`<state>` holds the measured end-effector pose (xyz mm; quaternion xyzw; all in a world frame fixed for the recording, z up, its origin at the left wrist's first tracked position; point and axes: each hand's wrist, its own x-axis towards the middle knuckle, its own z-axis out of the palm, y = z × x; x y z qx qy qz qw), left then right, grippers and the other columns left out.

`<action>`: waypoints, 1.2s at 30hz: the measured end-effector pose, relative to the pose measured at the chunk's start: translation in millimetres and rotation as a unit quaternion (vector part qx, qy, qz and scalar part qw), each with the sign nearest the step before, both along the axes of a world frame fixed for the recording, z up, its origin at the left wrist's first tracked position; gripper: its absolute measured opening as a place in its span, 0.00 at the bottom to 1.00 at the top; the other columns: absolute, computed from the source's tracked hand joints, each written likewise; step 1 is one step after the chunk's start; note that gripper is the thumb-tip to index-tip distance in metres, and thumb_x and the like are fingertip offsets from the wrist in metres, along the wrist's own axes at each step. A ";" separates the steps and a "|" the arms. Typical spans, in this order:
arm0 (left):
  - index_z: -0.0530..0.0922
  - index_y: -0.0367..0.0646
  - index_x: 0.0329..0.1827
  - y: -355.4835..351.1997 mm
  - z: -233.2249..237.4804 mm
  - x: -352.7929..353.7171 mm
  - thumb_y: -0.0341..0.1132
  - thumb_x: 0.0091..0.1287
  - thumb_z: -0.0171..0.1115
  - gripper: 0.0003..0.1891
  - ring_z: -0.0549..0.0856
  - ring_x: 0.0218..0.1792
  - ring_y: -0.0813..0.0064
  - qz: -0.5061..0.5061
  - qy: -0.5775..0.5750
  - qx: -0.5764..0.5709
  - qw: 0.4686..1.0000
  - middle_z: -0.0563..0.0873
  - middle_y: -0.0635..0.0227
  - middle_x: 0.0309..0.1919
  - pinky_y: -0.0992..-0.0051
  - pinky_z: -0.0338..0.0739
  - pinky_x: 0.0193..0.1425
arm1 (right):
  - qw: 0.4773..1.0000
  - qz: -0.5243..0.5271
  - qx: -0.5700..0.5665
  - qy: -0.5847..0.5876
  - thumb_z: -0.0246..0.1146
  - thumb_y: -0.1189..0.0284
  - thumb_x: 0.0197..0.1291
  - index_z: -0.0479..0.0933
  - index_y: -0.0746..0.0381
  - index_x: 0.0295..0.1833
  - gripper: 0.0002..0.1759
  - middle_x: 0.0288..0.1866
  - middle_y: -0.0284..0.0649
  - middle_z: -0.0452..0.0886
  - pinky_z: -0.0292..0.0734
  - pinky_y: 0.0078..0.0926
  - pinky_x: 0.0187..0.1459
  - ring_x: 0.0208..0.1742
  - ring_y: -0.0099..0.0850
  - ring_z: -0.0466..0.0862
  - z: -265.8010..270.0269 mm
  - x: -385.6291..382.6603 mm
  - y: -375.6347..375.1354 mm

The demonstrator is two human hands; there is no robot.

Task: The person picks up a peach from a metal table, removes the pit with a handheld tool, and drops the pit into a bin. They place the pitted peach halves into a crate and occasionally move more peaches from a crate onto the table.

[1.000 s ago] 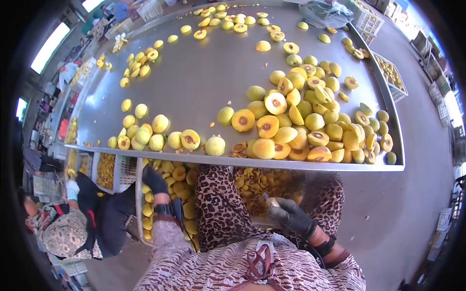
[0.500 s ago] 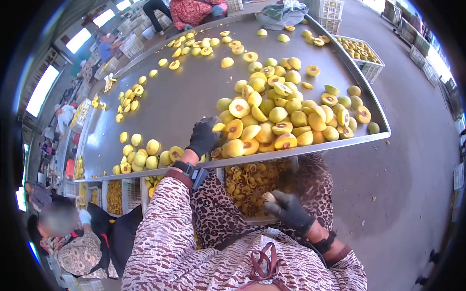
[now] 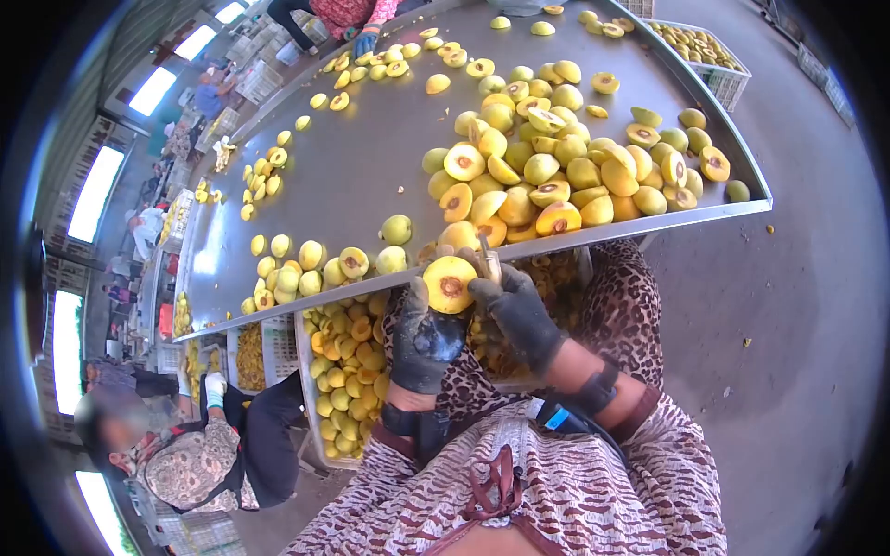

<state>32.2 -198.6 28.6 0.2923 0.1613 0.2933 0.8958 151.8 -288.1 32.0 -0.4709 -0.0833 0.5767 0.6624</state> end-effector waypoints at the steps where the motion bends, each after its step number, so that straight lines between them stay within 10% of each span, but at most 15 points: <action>1: 0.62 0.38 0.73 -0.6 -12.8 -5.9 0.46 0.78 0.49 0.27 0.72 0.69 0.69 0.002 0.003 -0.004 1.000 0.71 0.57 0.69 0.67 0.64 0.75 | 1.000 0.002 -0.004 0.003 0.60 0.71 0.65 0.76 0.62 0.44 0.06 0.23 0.34 0.75 0.62 0.23 0.16 0.15 0.22 0.71 -10.2 -1.4 -2.7; 3: 0.63 0.36 0.72 -1.8 -12.0 -6.2 0.45 0.80 0.46 0.26 0.72 0.68 0.67 -0.007 -0.045 -0.132 0.990 0.73 0.57 0.68 0.67 0.64 0.74 | 0.880 -0.125 0.087 -0.450 0.60 0.71 0.67 0.76 0.65 0.41 0.08 0.22 0.42 0.76 0.68 0.34 0.22 0.19 0.29 0.76 -17.6 -2.9 -1.9; 5: 0.63 0.35 0.72 -2.0 -8.8 -8.4 0.45 0.80 0.44 0.26 0.73 0.68 0.68 -0.004 -0.054 -0.119 0.991 0.73 0.57 0.67 0.68 0.64 0.74 | 0.899 -0.071 0.045 -0.429 0.59 0.70 0.67 0.75 0.66 0.40 0.09 0.26 0.52 0.78 0.71 0.42 0.29 0.24 0.40 0.80 -19.6 -1.2 -22.8; 7: 0.64 0.34 0.72 -0.9 -10.3 -6.3 0.45 0.81 0.43 0.26 0.73 0.67 0.68 -0.020 0.091 0.165 0.982 0.74 0.57 0.66 0.68 0.64 0.74 | 0.853 0.052 0.023 -0.518 0.62 0.74 0.64 0.72 0.66 0.36 0.08 0.22 0.45 0.74 0.70 0.33 0.28 0.23 0.31 0.75 -30.1 -3.2 -34.7; 8: 0.65 0.34 0.71 -3.6 -8.8 -2.4 0.48 0.80 0.43 0.27 0.74 0.65 0.68 -0.007 0.059 0.135 0.989 0.75 0.58 0.64 0.69 0.66 0.72 | 0.854 0.054 0.033 -0.516 0.62 0.74 0.62 0.70 0.65 0.36 0.08 0.24 0.55 0.74 0.70 0.39 0.28 0.25 0.51 0.77 -26.3 -6.2 -37.8; 11: 0.66 0.34 0.71 -8.4 -3.2 -0.2 0.51 0.79 0.43 0.30 0.76 0.63 0.68 0.031 0.059 0.094 0.993 0.76 0.58 0.63 0.68 0.68 0.70 | 0.826 0.031 0.056 -0.561 0.61 0.75 0.62 0.69 0.66 0.37 0.07 0.26 0.58 0.75 0.69 0.42 0.27 0.31 0.61 0.75 -24.9 -7.0 -37.0; 21: 0.74 0.34 0.59 2.2 -22.8 10.7 0.56 0.77 0.47 0.29 0.83 0.50 0.65 0.087 0.021 0.065 0.994 0.82 0.56 0.49 0.66 0.79 0.59 | 0.839 0.019 0.084 -0.537 0.59 0.73 0.62 0.68 0.65 0.40 0.07 0.28 0.59 0.78 0.72 0.53 0.32 0.33 0.60 0.79 -39.7 -24.3 -7.9; 30: 0.79 0.38 0.38 0.0 -24.9 31.4 0.53 0.77 0.48 0.25 0.86 0.38 0.58 0.123 -0.001 0.061 0.991 0.85 0.54 0.34 0.63 0.85 0.43 | 0.744 -0.043 0.116 -0.657 0.59 0.77 0.60 0.71 0.65 0.50 0.12 0.30 0.57 0.80 0.75 0.52 0.31 0.33 0.59 0.80 -70.3 -22.0 -7.2; 36: 0.81 0.37 0.30 -13.5 4.6 33.0 0.45 0.75 0.55 0.21 0.83 0.26 0.81 0.152 0.130 0.248 0.948 0.87 0.68 0.24 0.77 0.77 0.34 | 0.888 0.045 0.113 -0.443 0.63 0.76 0.60 0.77 0.66 0.47 0.10 0.32 0.35 0.82 0.77 0.26 0.36 0.32 0.26 0.81 -63.2 -20.4 -24.0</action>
